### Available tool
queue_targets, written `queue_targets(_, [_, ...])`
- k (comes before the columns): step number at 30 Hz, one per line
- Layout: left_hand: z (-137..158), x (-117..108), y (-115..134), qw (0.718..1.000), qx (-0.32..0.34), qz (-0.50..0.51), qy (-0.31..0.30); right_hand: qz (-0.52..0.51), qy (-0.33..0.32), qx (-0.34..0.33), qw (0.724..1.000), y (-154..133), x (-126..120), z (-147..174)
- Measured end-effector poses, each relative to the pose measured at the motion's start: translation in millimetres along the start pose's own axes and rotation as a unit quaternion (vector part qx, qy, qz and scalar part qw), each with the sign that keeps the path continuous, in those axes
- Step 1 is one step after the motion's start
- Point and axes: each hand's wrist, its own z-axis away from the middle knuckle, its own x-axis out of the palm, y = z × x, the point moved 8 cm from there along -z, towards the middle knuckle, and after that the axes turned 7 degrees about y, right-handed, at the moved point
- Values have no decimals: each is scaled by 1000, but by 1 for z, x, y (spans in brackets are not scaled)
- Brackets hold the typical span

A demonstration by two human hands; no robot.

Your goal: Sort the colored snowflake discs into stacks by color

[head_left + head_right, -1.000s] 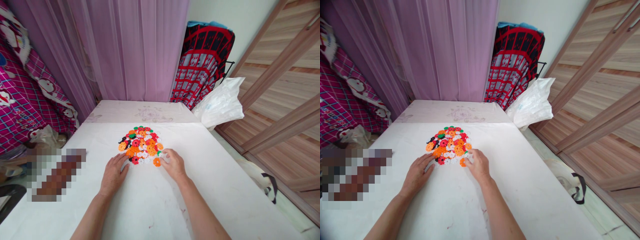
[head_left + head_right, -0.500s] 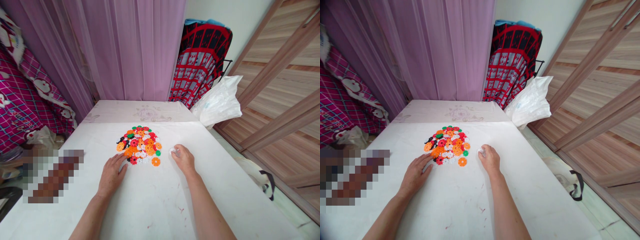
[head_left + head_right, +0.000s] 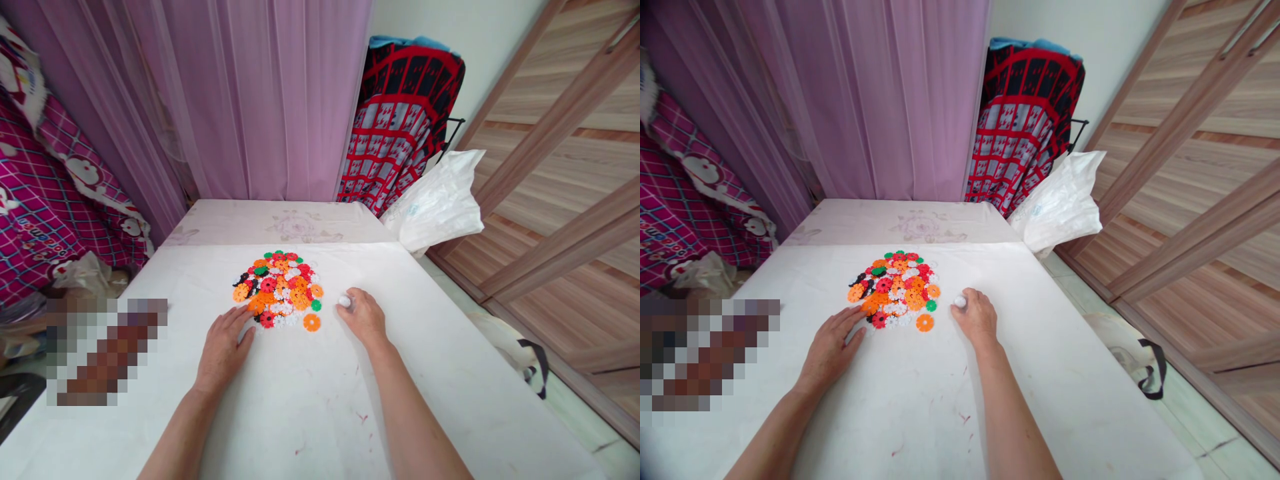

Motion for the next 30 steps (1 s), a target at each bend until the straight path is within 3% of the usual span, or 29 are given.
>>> queue_targets(15, [0,2,-1,1000,4,-4,0,40,-80,49,995,2,5,-3])
queue_targets(26, [-1,2,-2,1000,3,-2,-4,25,-66,71,995,22,-3,-1])
queue_targets(30, [0,2,-2,1000,3,-2,0,14,10,24,1000,9,-15,-1])
